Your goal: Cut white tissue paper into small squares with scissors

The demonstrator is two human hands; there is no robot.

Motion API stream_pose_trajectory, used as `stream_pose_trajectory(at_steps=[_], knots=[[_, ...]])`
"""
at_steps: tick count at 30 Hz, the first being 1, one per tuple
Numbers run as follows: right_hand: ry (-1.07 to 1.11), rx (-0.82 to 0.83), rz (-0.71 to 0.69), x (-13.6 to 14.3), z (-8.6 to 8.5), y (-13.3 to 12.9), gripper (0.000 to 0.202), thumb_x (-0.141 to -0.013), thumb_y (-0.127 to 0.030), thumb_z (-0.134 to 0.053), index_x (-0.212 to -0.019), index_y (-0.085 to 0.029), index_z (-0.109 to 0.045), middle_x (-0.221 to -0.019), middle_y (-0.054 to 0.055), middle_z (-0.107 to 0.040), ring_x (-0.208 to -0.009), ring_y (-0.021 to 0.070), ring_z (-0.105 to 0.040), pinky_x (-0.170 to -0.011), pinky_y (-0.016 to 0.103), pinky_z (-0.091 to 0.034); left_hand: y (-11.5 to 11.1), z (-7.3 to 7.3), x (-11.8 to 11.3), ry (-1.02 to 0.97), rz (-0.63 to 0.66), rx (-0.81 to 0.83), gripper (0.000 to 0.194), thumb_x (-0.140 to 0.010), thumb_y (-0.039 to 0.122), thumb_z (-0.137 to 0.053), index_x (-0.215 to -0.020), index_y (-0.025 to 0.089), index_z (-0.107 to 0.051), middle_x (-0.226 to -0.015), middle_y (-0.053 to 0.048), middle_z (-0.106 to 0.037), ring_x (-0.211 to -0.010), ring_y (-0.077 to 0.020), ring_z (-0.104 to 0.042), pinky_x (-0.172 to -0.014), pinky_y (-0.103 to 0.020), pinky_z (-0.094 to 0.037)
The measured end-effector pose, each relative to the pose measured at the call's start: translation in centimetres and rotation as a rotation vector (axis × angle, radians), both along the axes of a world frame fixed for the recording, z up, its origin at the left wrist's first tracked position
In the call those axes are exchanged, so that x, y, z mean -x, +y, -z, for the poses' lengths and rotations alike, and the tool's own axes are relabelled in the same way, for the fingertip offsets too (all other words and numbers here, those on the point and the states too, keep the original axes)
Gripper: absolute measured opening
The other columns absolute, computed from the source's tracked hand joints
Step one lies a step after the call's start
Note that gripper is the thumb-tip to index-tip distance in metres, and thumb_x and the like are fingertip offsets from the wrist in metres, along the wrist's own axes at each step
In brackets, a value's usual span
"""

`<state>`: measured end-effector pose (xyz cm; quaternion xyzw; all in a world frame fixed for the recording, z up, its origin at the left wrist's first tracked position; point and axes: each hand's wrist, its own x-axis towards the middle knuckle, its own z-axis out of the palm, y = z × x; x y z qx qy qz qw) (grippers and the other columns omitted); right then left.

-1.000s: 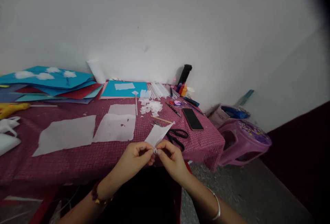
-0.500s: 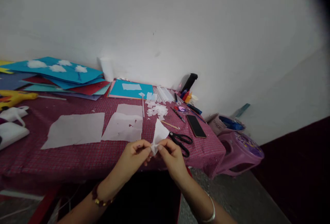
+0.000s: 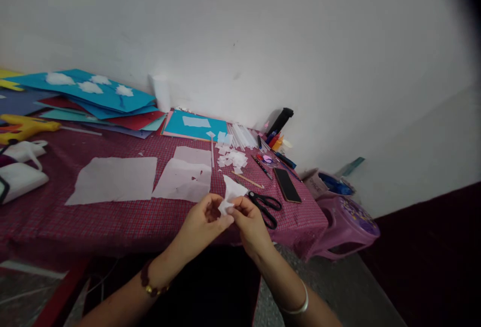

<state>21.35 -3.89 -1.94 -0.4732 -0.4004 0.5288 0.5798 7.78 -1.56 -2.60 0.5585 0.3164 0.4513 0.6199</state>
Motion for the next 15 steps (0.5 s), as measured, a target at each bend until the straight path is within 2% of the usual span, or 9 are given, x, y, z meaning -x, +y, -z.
stream_pose_trajectory(at_steps=[4, 8, 11, 15], knots=[[0.025, -0.096, -0.009, 0.4, -2.0, 0.1, 0.021, -0.064, -0.028, -0.077, -0.070, -0.020, -0.059, -0.060, -0.004, -0.059, -0.050, 0.0091, -0.049, -0.051, 0.021, -0.042, -0.4, -2.7, 0.2, 0.164, -0.061, -0.213, 0.017, -0.085, 0.032, -0.052, -0.087, 0.017, -0.061, -0.078, -0.002, -0.062, -0.071, -0.0147, -0.056, -0.067, -0.026, -0.045], [0.093, -0.115, -0.017, 1.1, -3.1, -0.3, 0.025, -0.062, -0.028, -0.078, -0.076, -0.021, -0.059, -0.062, -0.005, -0.059, -0.050, 0.0090, -0.051, -0.052, 0.022, -0.044, -0.2, -4.8, 1.4, 0.388, -0.217, -0.482, 0.027, -0.089, 0.028, -0.043, -0.070, 0.017, -0.058, -0.068, 0.000, -0.056, -0.068, -0.0147, -0.052, -0.064, -0.025, -0.039], [0.125, -0.086, -0.012, 1.2, -2.7, -0.7, 0.028, -0.060, -0.029, -0.079, -0.078, -0.021, -0.059, -0.063, -0.006, -0.056, -0.051, 0.0090, -0.051, -0.051, 0.021, -0.046, 0.2, -4.7, 2.0, 0.476, -0.302, -0.498, 0.027, -0.089, 0.027, -0.042, -0.070, 0.017, -0.057, -0.066, 0.000, -0.054, -0.064, -0.0141, -0.050, -0.061, -0.025, -0.037], [0.160, -0.015, 0.002, 0.7, -1.0, -1.0, 0.028, -0.060, -0.024, -0.077, -0.082, -0.022, -0.060, -0.066, -0.006, -0.055, -0.054, 0.0088, -0.050, -0.052, 0.020, -0.046, 0.8, -2.8, 2.1, 0.423, -0.231, -0.327, 0.029, -0.090, 0.035, -0.043, -0.071, 0.018, -0.057, -0.062, 0.002, -0.054, -0.060, -0.0138, -0.050, -0.057, -0.023, -0.038]])
